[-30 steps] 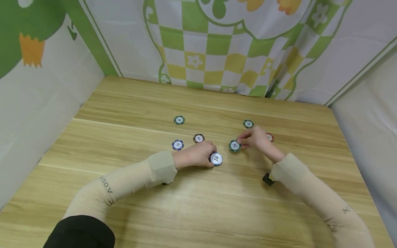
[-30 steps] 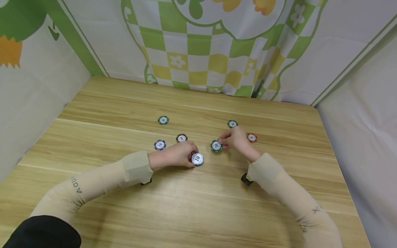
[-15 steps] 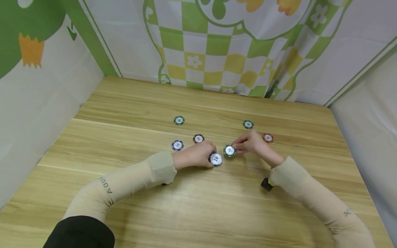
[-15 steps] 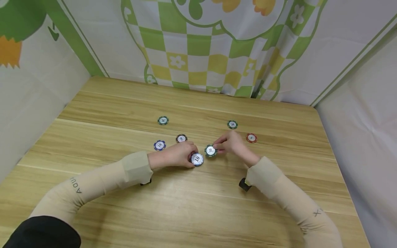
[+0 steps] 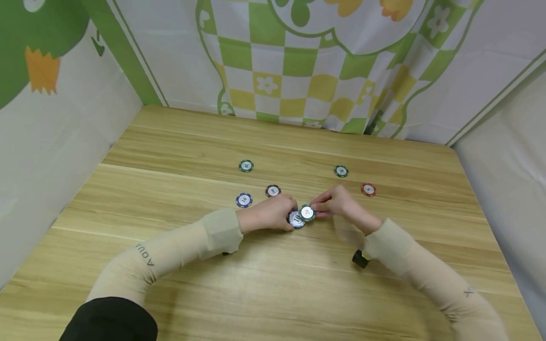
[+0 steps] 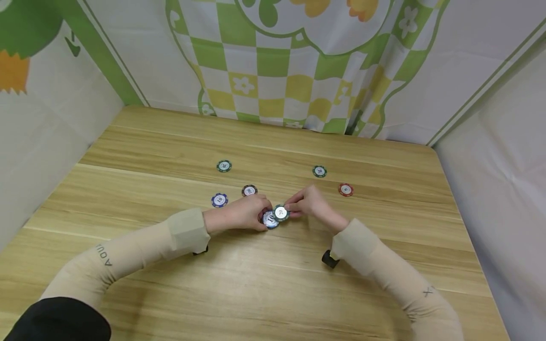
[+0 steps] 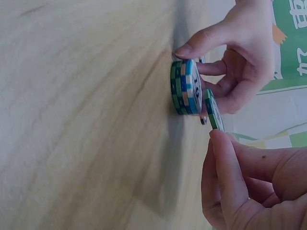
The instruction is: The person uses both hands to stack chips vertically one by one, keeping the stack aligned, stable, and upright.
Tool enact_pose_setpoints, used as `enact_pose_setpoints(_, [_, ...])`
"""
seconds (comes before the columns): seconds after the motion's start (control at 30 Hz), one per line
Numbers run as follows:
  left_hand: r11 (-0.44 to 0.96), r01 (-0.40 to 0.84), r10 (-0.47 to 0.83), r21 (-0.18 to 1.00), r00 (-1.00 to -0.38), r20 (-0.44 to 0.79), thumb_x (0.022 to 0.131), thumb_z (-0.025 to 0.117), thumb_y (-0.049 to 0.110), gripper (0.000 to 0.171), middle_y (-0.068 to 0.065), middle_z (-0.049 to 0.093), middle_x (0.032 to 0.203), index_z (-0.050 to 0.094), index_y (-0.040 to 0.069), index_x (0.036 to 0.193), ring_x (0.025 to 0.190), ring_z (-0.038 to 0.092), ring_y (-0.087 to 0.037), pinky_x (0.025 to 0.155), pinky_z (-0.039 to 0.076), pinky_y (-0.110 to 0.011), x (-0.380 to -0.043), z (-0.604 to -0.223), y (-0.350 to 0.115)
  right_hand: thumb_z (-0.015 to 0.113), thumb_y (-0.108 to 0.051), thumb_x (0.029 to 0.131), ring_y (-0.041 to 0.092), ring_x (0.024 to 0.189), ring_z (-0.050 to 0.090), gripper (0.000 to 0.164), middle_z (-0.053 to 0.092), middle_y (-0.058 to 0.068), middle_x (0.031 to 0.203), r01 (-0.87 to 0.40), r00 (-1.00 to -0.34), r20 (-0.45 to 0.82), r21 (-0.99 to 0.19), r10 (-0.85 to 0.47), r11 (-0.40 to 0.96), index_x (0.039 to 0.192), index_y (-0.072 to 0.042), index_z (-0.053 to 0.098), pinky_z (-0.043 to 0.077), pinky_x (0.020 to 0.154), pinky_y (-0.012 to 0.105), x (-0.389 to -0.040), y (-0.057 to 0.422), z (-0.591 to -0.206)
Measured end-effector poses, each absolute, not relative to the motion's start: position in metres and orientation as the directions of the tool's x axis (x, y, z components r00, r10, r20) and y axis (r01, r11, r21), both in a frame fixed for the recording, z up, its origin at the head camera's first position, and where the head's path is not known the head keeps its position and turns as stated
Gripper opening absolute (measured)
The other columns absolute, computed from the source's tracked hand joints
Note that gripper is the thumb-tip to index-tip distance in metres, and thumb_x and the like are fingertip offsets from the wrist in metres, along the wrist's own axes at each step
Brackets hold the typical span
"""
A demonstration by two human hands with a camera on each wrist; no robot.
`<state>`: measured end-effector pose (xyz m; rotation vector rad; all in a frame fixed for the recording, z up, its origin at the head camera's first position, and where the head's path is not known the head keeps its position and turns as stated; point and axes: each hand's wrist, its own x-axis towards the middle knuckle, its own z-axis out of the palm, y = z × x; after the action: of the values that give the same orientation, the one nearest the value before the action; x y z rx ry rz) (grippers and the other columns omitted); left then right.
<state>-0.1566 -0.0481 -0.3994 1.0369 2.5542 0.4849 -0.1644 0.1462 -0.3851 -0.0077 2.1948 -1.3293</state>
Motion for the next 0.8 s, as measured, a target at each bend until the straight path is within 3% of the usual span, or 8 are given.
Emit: enact_pose_setpoints(0.8, [0.676, 0.606, 0.715, 0.419, -0.677, -0.175, 0.069, 0.076, 0.021, 0.034, -0.003, 0.059, 0.087, 0.063, 0.003, 0.095, 0.078, 0.052, -0.012, 0.07, 0.045, -0.023, -0.155, -0.398, -0.048, 0.058, 0.005, 0.084, 0.011, 0.068, 0.064, 0.019, 0.065, 0.022, 0.095, 0.338, -0.813, -0.507, -0.811, -0.285, 0.479, 0.101, 0.013, 0.062, 0.053, 0.068, 0.028, -0.158, 0.132, -0.388])
